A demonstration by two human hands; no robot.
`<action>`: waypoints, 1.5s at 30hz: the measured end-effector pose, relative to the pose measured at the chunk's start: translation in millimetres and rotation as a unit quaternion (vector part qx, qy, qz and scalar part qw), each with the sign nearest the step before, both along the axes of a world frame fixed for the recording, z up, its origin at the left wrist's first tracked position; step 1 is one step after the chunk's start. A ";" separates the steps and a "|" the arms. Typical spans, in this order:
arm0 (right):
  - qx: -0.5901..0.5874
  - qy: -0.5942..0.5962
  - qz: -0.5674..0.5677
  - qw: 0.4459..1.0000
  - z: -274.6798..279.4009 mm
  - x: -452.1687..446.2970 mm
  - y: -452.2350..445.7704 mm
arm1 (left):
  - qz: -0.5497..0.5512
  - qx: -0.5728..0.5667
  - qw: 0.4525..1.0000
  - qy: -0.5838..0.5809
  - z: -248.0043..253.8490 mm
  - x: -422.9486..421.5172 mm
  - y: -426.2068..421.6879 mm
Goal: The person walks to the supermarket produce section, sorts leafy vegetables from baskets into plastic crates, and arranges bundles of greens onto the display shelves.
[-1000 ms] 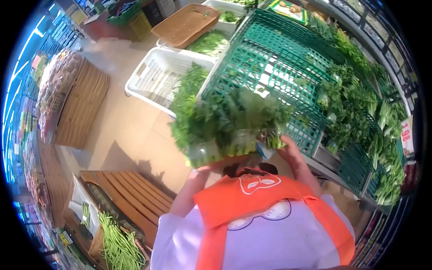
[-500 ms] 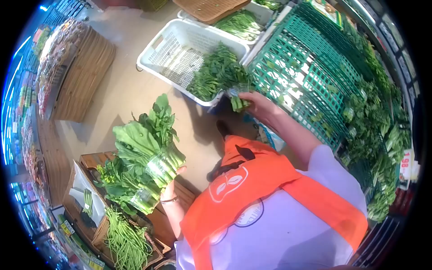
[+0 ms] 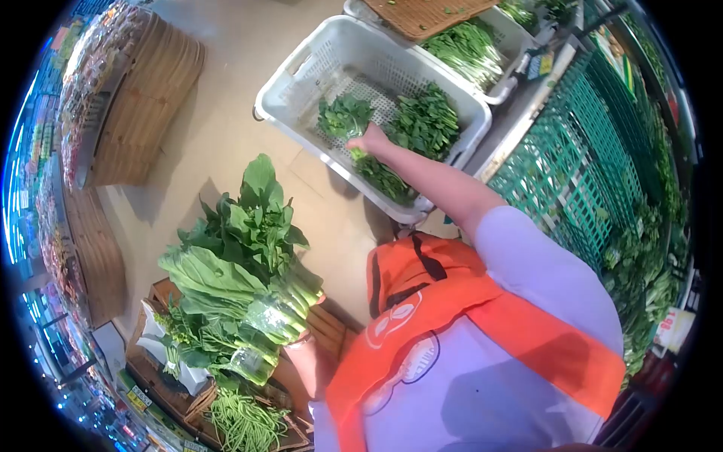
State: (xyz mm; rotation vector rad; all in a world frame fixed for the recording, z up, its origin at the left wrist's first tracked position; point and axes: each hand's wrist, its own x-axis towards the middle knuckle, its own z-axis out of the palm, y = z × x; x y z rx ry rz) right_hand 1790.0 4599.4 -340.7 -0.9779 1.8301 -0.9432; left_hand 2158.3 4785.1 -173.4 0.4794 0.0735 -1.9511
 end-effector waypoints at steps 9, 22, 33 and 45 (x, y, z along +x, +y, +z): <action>0.178 0.228 0.129 0.948 -119.0 26.6 -51.5 | -0.038 0.008 0.993 -0.110 -55.1 8.6 -76.0; 0.122 -0.029 0.057 0.990 -105.2 46.7 -56.4 | -0.119 -0.020 0.981 -0.151 -88.1 -10.0 -177.8; -0.010 -0.423 0.039 0.905 97.6 65.3 -48.2 | -0.215 -0.098 0.951 -0.201 -77.0 -80.7 -237.3; 0.287 0.183 0.128 0.932 -188.0 -49.9 -78.5 | -0.191 -0.108 0.964 -0.151 -123.0 -70.2 -208.0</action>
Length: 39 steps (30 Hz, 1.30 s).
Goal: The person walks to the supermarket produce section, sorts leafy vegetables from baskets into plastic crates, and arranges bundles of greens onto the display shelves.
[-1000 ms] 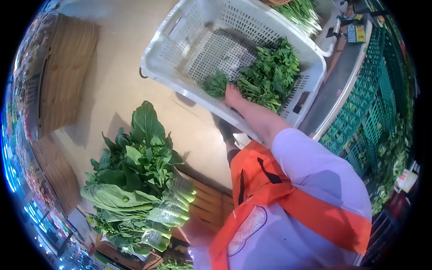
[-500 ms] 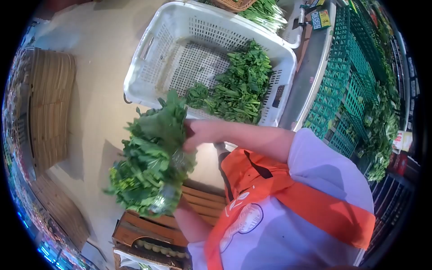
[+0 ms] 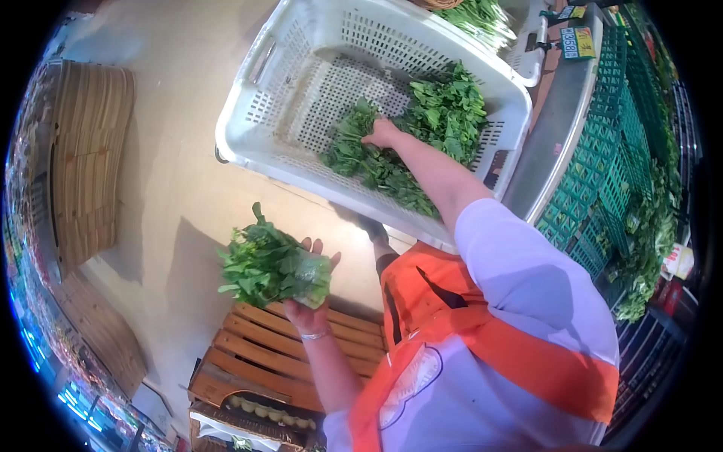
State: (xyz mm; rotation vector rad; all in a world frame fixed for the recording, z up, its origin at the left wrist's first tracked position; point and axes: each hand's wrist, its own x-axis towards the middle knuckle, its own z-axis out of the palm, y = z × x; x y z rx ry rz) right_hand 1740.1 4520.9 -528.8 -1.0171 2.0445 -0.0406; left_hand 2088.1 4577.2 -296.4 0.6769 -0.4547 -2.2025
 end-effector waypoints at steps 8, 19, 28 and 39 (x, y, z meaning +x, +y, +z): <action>-0.020 -0.026 -0.074 0.997 45.4 11.2 12.5 | 0.037 0.064 0.996 -0.059 4.4 -44.1 -11.2; -0.224 -0.413 -0.075 0.879 237.9 45.8 -1.8 | -0.135 -0.135 0.924 -0.332 8.3 -117.0 -52.0; -0.123 0.163 -0.019 0.979 45.2 -95.9 -28.6 | -0.141 -0.097 0.926 -0.335 14.8 -77.3 -12.4; 0.073 0.175 0.021 0.982 2.6 -52.9 -10.7 | -0.223 0.002 0.924 -0.311 25.8 -65.9 51.6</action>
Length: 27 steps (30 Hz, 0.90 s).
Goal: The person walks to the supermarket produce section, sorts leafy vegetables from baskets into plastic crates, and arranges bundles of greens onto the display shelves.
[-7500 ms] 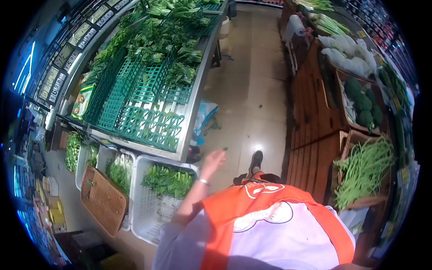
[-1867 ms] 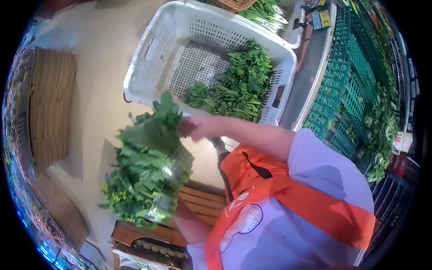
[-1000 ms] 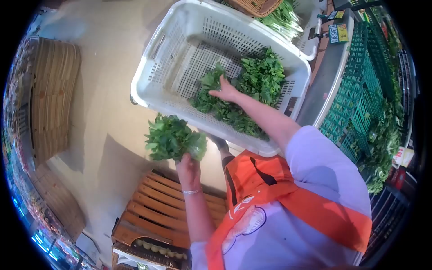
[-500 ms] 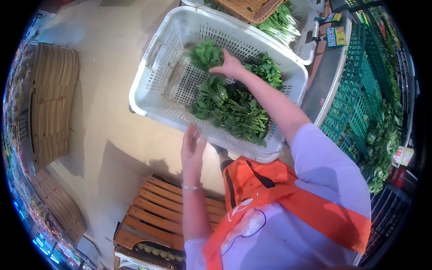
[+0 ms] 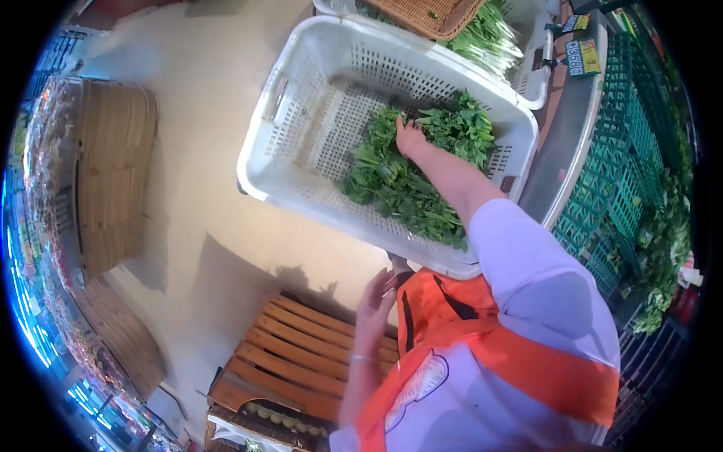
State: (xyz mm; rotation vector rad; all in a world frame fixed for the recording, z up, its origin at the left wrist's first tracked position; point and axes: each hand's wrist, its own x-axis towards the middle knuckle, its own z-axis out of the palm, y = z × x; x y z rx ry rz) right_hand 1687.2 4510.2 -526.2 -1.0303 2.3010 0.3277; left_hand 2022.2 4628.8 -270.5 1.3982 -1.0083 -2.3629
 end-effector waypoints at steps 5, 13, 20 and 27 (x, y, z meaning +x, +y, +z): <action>-0.148 0.086 -0.051 0.984 31.3 38.5 2.2 | -0.042 -0.052 0.998 0.005 36.1 -19.3 0.4; -0.447 -0.402 -0.189 0.777 202.4 178.5 52.1 | -0.256 -0.073 0.964 -0.013 53.1 -19.5 41.8; -0.467 -0.511 -0.026 0.721 326.8 182.5 176.1 | -0.460 -0.299 0.836 0.037 54.8 -23.5 53.9; -0.570 -0.352 -0.133 0.731 389.2 92.9 304.2 | -0.476 -0.195 0.856 -0.057 59.6 -40.8 64.6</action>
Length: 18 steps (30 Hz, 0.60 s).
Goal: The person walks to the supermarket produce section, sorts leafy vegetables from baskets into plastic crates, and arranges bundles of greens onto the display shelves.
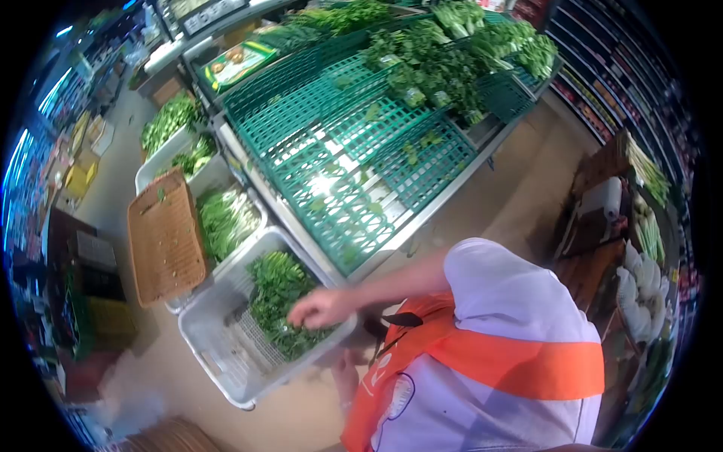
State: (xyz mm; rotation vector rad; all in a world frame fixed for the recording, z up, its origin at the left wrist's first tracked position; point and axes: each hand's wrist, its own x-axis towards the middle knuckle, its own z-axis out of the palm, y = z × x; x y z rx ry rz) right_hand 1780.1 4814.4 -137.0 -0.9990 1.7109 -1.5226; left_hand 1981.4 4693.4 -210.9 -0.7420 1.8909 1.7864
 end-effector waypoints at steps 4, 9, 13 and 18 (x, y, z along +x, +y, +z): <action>0.086 0.144 -0.334 0.928 12.9 -117.2 127.0 | -0.083 -0.040 0.993 0.070 1.0 -27.3 32.8; 0.255 0.276 -0.611 0.697 -16.8 -271.2 328.2 | -0.137 -0.098 0.984 0.058 1.2 -63.4 81.5; 0.434 0.264 -0.594 0.624 -42.0 -346.1 421.5 | -0.135 -0.148 0.978 0.058 4.5 -76.2 121.7; 0.571 0.232 -0.566 0.548 -34.8 -379.0 438.8 | -0.042 -0.072 0.996 -0.006 -11.0 -82.9 162.7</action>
